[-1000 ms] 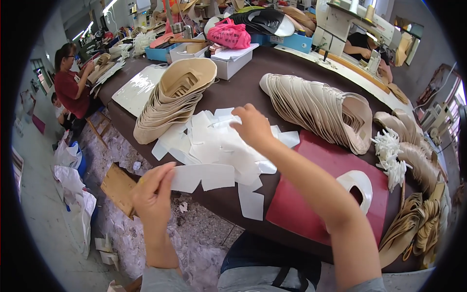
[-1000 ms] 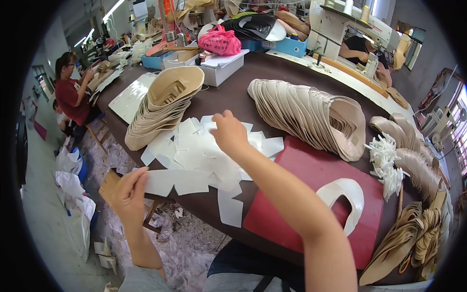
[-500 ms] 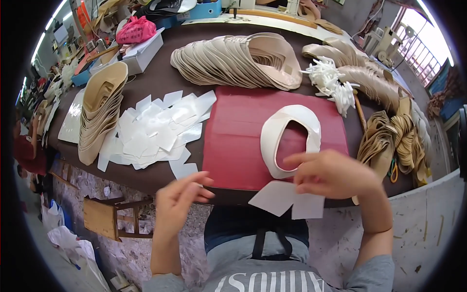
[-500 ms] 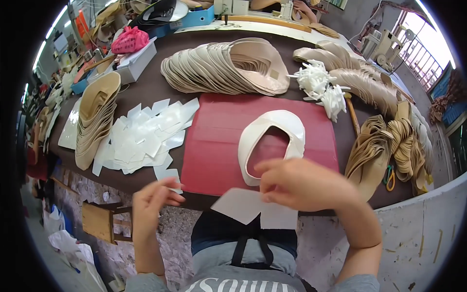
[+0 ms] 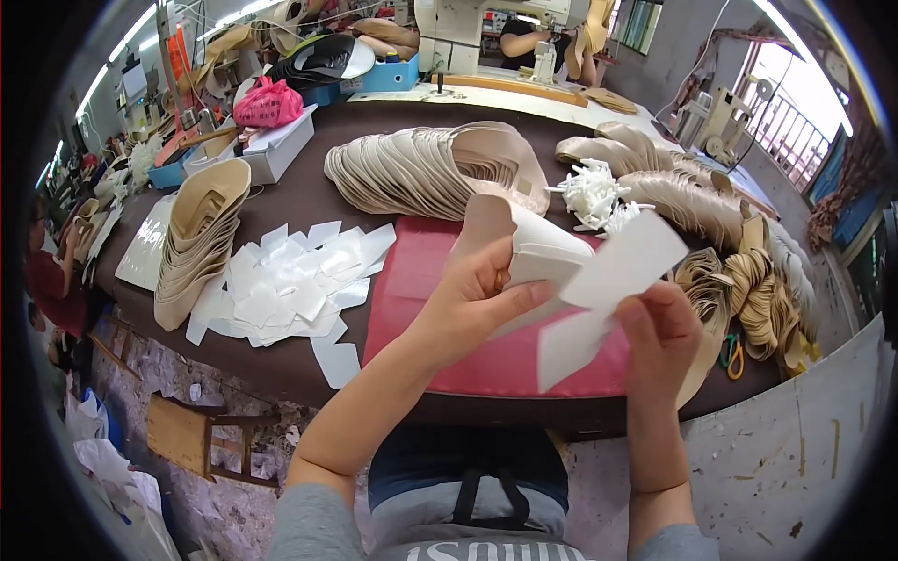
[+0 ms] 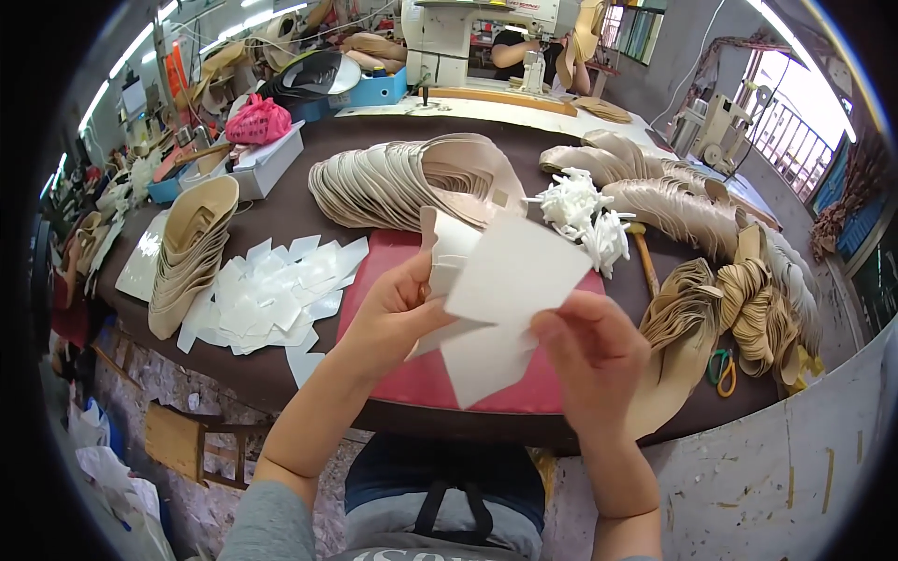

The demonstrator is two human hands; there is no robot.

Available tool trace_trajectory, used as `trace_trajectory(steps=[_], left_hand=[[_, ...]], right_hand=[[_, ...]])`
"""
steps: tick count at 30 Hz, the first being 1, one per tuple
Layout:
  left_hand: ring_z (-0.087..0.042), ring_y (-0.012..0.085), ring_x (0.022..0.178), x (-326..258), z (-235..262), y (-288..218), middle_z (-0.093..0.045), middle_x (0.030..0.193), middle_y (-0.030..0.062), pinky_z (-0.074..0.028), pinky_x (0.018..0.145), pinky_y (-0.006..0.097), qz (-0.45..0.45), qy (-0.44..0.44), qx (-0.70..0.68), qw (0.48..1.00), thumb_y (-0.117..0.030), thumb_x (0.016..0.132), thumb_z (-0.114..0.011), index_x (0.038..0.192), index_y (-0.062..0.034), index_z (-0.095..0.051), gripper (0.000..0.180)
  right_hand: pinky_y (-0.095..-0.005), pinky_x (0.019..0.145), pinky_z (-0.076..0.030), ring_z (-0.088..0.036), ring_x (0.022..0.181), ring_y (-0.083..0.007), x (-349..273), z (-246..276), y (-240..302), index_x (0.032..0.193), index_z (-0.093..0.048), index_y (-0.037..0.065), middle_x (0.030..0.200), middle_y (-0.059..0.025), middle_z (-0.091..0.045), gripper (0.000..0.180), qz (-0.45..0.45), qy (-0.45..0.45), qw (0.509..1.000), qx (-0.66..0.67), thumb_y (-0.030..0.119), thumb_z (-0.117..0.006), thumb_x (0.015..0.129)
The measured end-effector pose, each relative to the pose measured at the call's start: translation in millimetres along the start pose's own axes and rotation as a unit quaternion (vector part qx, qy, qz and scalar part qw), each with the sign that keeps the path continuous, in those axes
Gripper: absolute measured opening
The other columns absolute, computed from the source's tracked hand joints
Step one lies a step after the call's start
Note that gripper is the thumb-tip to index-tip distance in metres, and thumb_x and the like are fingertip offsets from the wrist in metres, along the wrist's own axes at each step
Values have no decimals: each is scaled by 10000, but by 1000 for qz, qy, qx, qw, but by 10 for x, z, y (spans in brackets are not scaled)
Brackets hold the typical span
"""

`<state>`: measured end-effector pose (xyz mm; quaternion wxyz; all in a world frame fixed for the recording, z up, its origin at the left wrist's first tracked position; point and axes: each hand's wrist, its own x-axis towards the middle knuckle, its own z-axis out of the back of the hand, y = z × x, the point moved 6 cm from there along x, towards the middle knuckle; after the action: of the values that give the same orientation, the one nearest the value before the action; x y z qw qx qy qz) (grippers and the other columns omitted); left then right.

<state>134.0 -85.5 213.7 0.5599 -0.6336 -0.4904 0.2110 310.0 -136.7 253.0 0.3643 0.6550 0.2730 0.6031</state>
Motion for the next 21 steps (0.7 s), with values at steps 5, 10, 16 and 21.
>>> trace_trajectory(steps=[5,10,16,21], left_hand=[[-645,139,887,29,-93,86,-666,1074,108,-494,747,195,14,-18,-51,998,37,823,-581,1279,-20,-500,466],[-646,144,901,55,8,169,-663,1083,120,-490,739,190,10,32,-142,989,23,811,-561,1269,-1,-503,462],[-640,144,915,68,51,148,-653,1098,141,-489,731,194,-18,90,-272,958,23,791,-531,1274,22,-491,485],[-641,121,834,70,3,116,-674,1021,132,-480,663,176,5,8,-194,981,-14,821,-588,1215,35,-540,400]], right_hand=[[-162,556,-420,-531,657,-67,10,-85,-172,957,-632,-18,813,-23,-645,159,-28,-73,997,22,-34,-700,814],[-153,524,-390,-495,612,-57,69,-152,-205,946,-636,-13,808,-21,-644,137,36,-62,997,-7,-22,-698,824],[-149,511,-370,-457,579,-53,92,-197,-226,936,-639,-13,795,-15,-636,125,65,-60,996,-30,-16,-698,826],[-145,497,-360,-443,573,-51,116,-193,-211,928,-643,-6,784,-12,-629,109,82,-57,994,-49,-5,-696,833]])
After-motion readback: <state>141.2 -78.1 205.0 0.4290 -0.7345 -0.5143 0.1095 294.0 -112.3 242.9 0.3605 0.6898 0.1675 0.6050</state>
